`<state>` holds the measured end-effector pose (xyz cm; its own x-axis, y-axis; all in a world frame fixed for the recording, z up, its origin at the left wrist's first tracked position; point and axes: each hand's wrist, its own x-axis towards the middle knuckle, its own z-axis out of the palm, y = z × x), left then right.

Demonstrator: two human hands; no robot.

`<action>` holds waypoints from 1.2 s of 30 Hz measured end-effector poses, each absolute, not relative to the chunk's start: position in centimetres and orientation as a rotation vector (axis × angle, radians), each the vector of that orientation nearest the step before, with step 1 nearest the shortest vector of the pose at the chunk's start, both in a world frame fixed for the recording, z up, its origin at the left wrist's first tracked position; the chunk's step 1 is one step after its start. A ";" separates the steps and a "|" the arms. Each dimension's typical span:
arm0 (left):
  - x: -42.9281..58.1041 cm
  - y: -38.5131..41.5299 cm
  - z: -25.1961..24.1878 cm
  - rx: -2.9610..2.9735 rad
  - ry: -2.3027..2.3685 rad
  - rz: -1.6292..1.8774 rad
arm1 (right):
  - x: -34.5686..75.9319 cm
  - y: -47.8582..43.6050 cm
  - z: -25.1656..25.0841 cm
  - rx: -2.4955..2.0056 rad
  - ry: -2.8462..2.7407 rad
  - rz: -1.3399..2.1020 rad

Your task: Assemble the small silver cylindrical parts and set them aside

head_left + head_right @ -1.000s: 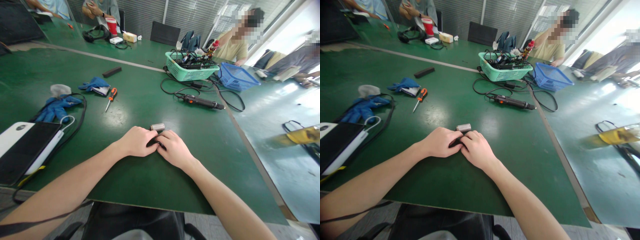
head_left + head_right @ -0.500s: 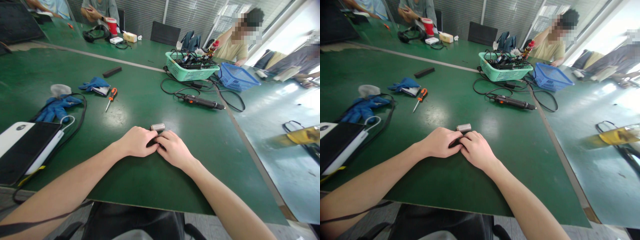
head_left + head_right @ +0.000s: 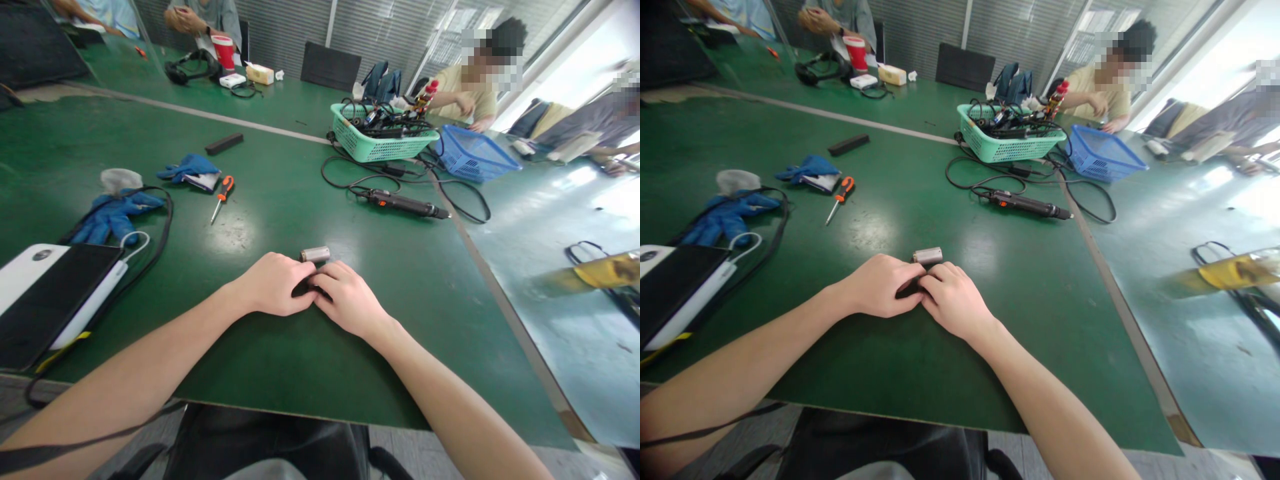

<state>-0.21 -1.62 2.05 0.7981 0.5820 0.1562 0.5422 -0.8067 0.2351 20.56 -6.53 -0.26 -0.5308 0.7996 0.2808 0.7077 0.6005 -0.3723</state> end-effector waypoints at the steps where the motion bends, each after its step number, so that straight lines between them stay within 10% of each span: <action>1: -0.2 -1.6 2.0 2.809 0.881 0.329 | 20.6 -6.5 -0.3 -1.204 -2.409 0.294; 25: -0.4 -1.5 1.7 2.800 0.895 0.316 | 23.1 -5.8 2.0 -1.213 -2.582 0.295; 36: -0.4 -1.2 1.4 2.780 0.927 0.329 | 40.9 -3.0 1.0 -2.199 -2.146 -0.014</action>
<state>-0.44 -1.23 1.36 0.7795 0.6087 0.1480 0.5660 -0.7856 0.2499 40.95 -3.02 1.00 0.0255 0.9982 0.0549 0.9988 -0.0232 -0.0435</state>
